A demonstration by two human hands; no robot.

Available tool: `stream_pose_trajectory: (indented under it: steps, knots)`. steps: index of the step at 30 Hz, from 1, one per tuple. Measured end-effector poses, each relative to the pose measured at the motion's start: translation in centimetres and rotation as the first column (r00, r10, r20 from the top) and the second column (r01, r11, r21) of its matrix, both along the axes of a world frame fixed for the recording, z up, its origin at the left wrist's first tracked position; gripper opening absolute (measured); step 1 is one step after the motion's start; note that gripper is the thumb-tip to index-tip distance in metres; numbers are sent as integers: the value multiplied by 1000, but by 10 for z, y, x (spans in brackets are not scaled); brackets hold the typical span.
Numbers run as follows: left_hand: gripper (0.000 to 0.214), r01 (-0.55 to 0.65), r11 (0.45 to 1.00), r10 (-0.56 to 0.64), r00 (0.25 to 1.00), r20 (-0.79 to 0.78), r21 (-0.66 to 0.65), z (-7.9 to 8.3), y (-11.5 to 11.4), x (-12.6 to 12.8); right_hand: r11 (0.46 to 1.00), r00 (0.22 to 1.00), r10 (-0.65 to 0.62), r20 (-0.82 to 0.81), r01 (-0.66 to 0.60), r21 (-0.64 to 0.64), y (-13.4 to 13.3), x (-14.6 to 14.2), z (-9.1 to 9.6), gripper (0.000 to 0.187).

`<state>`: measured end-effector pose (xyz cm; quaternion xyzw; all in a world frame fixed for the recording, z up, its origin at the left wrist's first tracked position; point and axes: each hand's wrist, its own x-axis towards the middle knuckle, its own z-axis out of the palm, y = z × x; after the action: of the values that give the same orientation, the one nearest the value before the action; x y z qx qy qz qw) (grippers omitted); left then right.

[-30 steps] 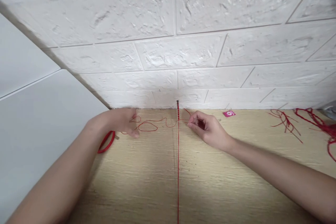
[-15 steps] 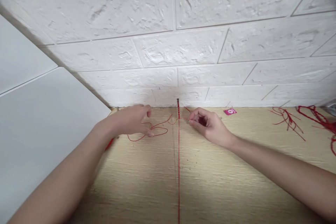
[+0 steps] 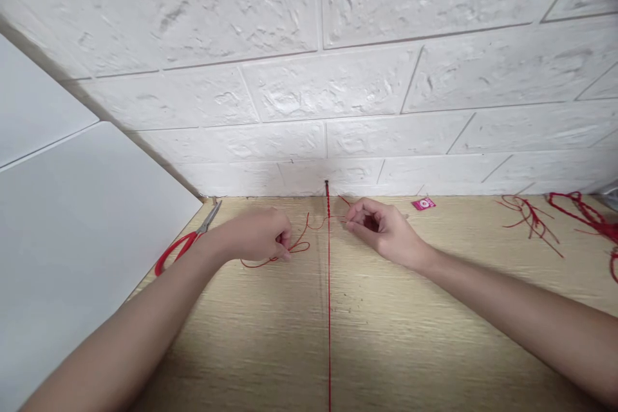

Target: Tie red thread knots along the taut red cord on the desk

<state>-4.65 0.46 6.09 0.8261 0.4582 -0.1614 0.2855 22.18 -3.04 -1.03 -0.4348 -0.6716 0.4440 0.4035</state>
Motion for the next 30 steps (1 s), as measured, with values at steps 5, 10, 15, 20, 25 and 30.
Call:
stream_pose_trajectory:
  steps: [5, 10, 15, 20, 25, 30]
  knots:
    - [16, -15, 999, 20, 994, 111, -44, 10, -5, -1, 1000, 1000, -11, -12, 11, -13, 1, 0, 0, 17]
    - [20, -92, 862, 350, 819, 455, -498, 30, -21, 22, 1000, 998, 6, -57, -8, -29, 2, 1, -2, 17]
    - [13, 53, 749, 539, 531, 653, -661, 21, -70, 66, 999, 992, -19, -126, 13, -44, 5, 0, -6, 19]
    - [17, 148, 955, 133, 560, 818, -256, 0, -103, 85, 997, 981, -50, -188, 39, -63, 9, 1, -9, 25]
    - [8, -340, 901, -55, 529, 847, 270, -26, -60, 62, 996, 983, -79, -163, 71, -53, 10, 3, -10, 25]
    - [17, -621, 778, 299, 499, 813, 95, -52, -22, 49, 997, 991, -70, -114, 71, 12, 7, 3, -8, 21]
